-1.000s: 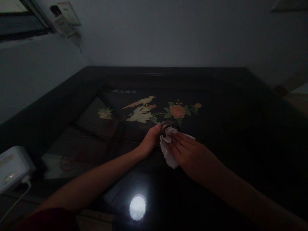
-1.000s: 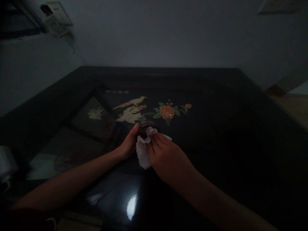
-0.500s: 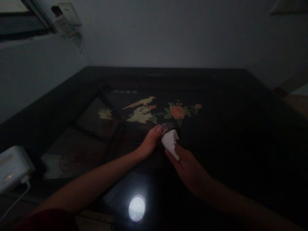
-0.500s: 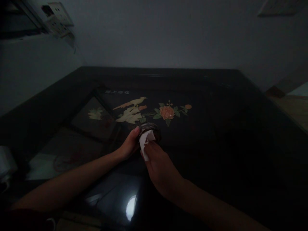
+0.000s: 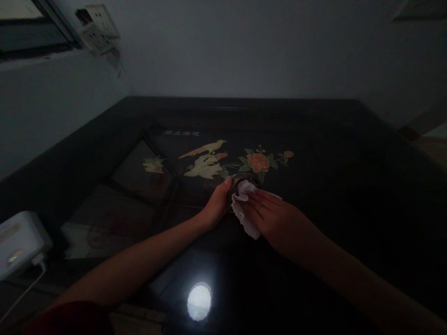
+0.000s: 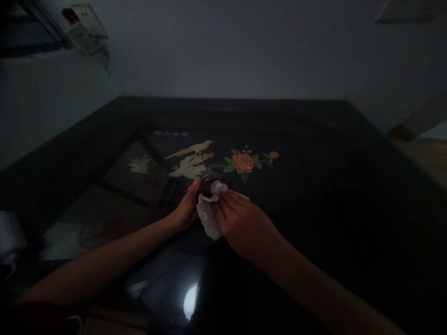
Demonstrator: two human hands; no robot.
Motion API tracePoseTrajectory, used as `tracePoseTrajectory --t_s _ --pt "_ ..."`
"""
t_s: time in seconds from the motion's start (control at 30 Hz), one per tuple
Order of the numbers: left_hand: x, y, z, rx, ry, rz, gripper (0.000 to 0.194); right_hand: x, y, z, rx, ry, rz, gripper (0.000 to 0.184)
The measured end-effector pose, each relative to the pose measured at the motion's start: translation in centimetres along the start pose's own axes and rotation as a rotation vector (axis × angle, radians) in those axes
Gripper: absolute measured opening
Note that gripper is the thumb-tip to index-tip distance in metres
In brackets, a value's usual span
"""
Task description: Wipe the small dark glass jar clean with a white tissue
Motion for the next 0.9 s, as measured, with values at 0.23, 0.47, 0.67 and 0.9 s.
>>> tracePoseTrajectory --t_s 0.23,0.47,0.67,0.9 --pt "-0.1 -0.1 0.1 -0.005 0.001 0.022 0.058 0.3 0.1 0.0 0.009 0.013 -0.007 0.032" --pt "0.9 -0.4 0.5 -0.046 -0.002 0.075 0.059 -0.3 0.6 -0.1 -0.196 0.117 0.324 0.033" --pt "0.9 0.2 0.6 -0.130 -0.011 0.207 0.056 -1.6 2.3 -1.5 -0.556 0.296 0.739 0.025" --pt "1.3 0.0 0.7 -0.121 0.015 0.208 0.058 -0.8 1.0 -0.4 -0.280 0.169 0.420 0.030"
Point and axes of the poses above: each hand's wrist, its own z-axis towards the middle knuckle, its own x-axis out of the back of the hand, y = z × x, the point moved 10 cm from there along z, towards the middle knuckle, and after that the axes turned 15 degrees about x, right-handed, at the moved point
